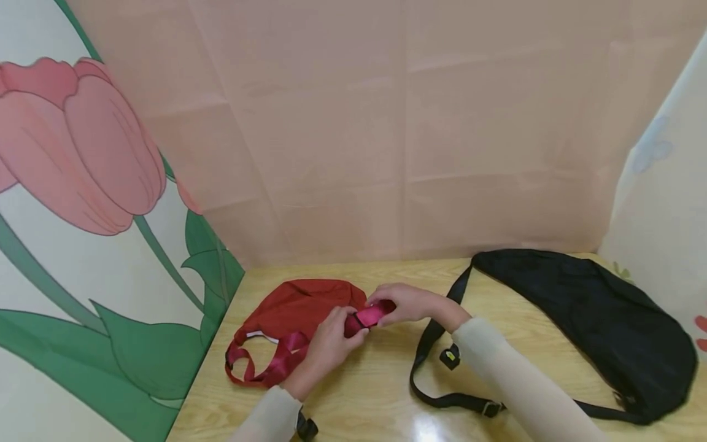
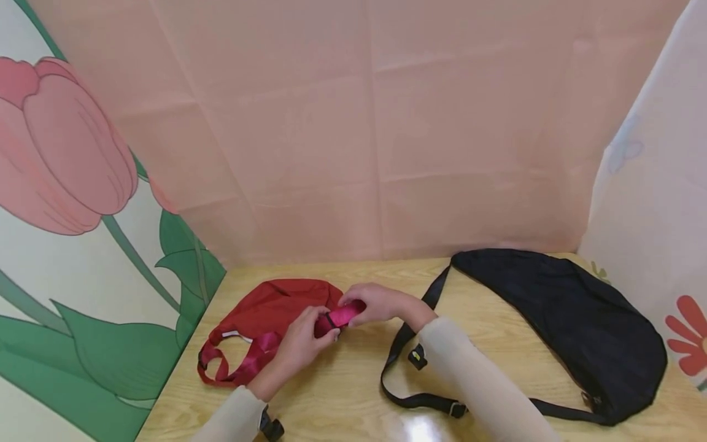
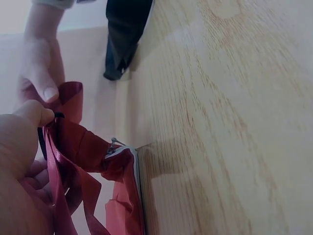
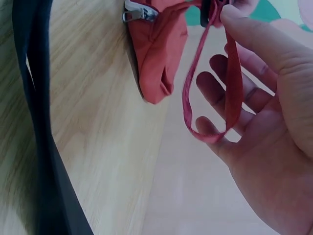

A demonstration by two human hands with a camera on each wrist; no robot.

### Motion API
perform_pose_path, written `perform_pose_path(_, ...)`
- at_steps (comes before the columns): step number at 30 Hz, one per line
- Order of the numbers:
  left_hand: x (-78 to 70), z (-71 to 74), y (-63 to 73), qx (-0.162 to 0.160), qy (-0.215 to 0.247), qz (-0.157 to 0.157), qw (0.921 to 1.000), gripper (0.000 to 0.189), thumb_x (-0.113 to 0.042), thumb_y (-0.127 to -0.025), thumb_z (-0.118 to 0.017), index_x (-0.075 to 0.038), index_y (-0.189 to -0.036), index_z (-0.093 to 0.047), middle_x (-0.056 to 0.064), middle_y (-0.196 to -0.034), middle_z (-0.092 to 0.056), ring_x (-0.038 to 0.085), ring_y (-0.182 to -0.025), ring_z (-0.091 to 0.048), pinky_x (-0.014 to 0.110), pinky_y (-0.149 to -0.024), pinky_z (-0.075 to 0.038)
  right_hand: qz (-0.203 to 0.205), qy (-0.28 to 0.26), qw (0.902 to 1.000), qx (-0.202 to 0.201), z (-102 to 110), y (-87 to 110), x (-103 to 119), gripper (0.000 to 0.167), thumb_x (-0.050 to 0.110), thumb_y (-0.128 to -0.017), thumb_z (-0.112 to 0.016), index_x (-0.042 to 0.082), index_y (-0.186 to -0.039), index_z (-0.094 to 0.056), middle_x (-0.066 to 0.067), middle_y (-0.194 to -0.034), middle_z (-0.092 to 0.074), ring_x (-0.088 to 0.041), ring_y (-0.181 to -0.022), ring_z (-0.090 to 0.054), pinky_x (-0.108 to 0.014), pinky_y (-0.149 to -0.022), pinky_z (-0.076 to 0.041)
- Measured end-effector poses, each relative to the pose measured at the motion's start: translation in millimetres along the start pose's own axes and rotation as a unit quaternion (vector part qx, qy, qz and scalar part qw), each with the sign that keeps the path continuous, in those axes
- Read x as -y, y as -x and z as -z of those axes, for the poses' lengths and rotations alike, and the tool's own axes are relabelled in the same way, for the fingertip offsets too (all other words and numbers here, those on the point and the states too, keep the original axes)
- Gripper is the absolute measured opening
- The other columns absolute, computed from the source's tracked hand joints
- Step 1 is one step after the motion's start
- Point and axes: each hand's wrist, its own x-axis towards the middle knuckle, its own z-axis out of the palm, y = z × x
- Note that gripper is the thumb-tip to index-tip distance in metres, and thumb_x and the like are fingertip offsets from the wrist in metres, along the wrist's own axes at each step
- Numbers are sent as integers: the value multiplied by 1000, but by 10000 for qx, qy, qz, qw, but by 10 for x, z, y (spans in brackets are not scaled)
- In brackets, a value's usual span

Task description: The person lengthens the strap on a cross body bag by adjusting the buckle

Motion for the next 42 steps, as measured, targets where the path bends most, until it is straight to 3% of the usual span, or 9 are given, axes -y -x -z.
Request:
perform_pose_path(7, 12, -2, -16, -70, -32, 6, 10000, 44, -35, -91, -76, -11, -123, -61, 0, -105, -60, 11, -84, -56, 28, -71, -49, 81, 79, 9999, -19, -11, -49, 43, 36, 27, -90, -79, 17, -123, -70, 6, -111, -63, -9, -96, -56, -29, -84, -49)
perform_pose_path(12, 7, 17, -22, -33, -43, 54, 10000, 43, -36, -91, -76, -12, -123, -61, -1, -103, -59, 10, -82, -55, 27, -69, -47, 59, 85, 9999, -19, 11, -44, 23, 37, 30, -91, -78, 18, -125, -69, 6, -114, -63, -9, -98, -57, -29, -86, -48)
perform_pose_path(26, 39, 44, 42, 54, -188, 13, 9998, 44, -38, -89, -77, -12, -122, -60, -1, -108, -61, 12, -89, -58, 31, -76, -50, -20, -321, 9995, 57, -4, -5, -56, 36, 34, -90, -78, 20, -122, -70, 8, -111, -63, -9, -95, -57, -29, -83, -49)
perform_pose_path(30, 62, 49, 76, 34, -180, -140, 9997, 45, -36, -89, -78, -11, -122, -60, 0, -108, -61, 13, -90, -59, 33, -78, -52, -6, -474, 9987, 199, 9, -24, -66, 35, 36, -92, -76, 18, -121, -70, 6, -111, -64, -10, -96, -58, -32, -86, -51)
perform_pose_path(34, 90, 49, 125, 78, -190, -248, 9995, 46, -36, -88, -79, -10, -121, -60, 1, -110, -62, 15, -92, -61, 36, -80, -53, -3, -539, 9981, 308, 17, -71, -96, 36, 37, -96, -71, 12, -122, -70, 4, -110, -66, -10, -99, -60, -45, -95, -51)
perform_pose_path(39, 100, 58, 170, 260, -40, -179, 9995, 47, -35, -87, -79, -12, -121, -57, 0, -112, -60, 14, -91, -61, 34, -79, -53, 36, -303, 9994, 160, -8, -172, -164, 37, 32, -102, -63, 8, -130, -67, -2, -123, -66, -22, -113, -63, -52, -103, -47)
perform_pose_path(42, 104, 61, 195, 368, -17, -193, 9991, 47, -33, -86, -79, -13, -120, -55, -1, -111, -58, 13, -87, -59, 31, -76, -52, 19, -8, 9998, 181, -61, -257, -206, 40, 28, -104, -58, 8, -138, -61, -8, -137, -61, -31, -127, -57, -52, -107, -42)
